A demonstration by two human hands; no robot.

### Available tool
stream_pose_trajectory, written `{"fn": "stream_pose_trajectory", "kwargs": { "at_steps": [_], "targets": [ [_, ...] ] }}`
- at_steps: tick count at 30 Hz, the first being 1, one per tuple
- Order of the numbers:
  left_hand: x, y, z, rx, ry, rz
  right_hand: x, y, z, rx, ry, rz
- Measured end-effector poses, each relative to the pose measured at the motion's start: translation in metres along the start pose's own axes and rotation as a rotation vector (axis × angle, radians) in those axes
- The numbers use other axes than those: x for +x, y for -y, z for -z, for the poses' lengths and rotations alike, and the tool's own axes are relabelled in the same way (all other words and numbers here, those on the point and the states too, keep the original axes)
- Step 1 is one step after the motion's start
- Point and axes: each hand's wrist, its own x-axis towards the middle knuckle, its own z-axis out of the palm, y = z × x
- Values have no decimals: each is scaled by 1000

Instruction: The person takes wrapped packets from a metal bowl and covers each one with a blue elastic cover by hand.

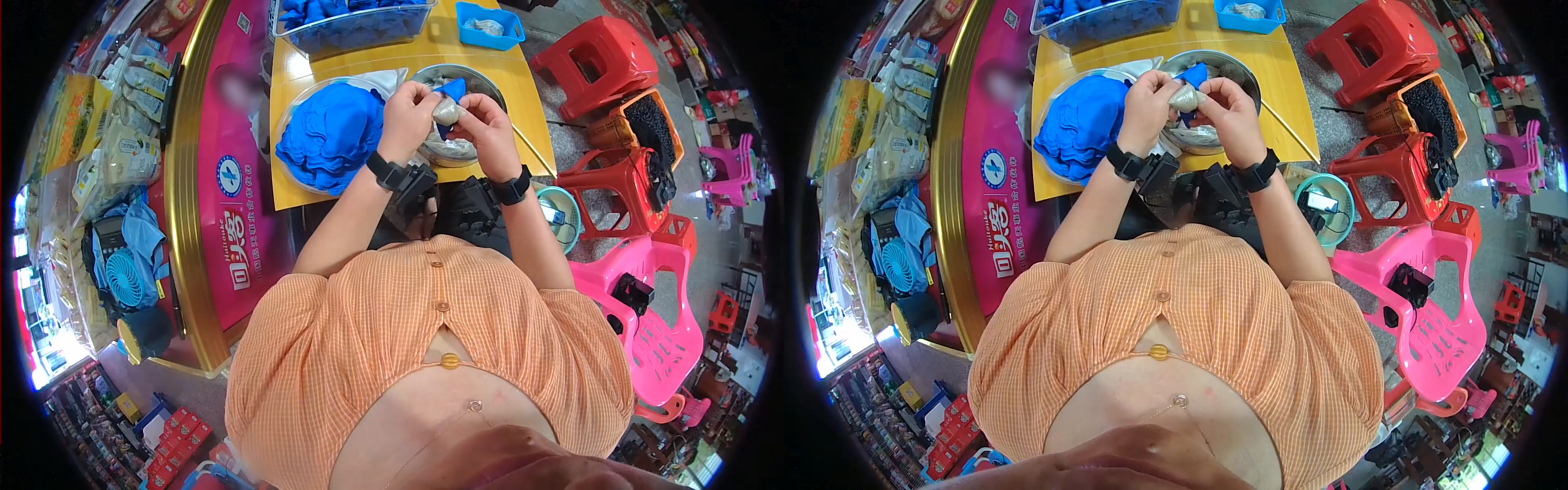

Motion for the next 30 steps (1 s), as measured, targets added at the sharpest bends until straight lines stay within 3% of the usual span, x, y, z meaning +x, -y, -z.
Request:
{"fn": "stream_pose_trajectory", "kwargs": {
  "at_steps": [3,5,9,11,15,18,20,22,24,30],
  "targets": [
    [-1,-6,0,-160,25,95,0,5,3,24,103,66],
    [1,-7,4,32,17,12,-6,18,-2,-311,191,256],
    [4,-8,8,71,155,-54,1,13,-4,-568,64,274],
    [7,-9,9,36,210,-35,0,16,-9,-559,9,284],
    [1,-22,6,-91,263,-82,0,18,-11,-318,-61,70],
    [-14,-39,5,136,385,-183,2,16,-8,-82,-26,-41],
    [-14,-36,7,177,361,-213,1,19,-7,92,-29,-116],
    [-14,-33,8,216,336,-242,2,21,-2,62,-6,-112],
    [-16,-31,7,377,200,-433,3,21,1,32,14,-109],
    [-17,-35,6,249,272,-326,1,26,-8,-380,-15,255]
  ]
}}
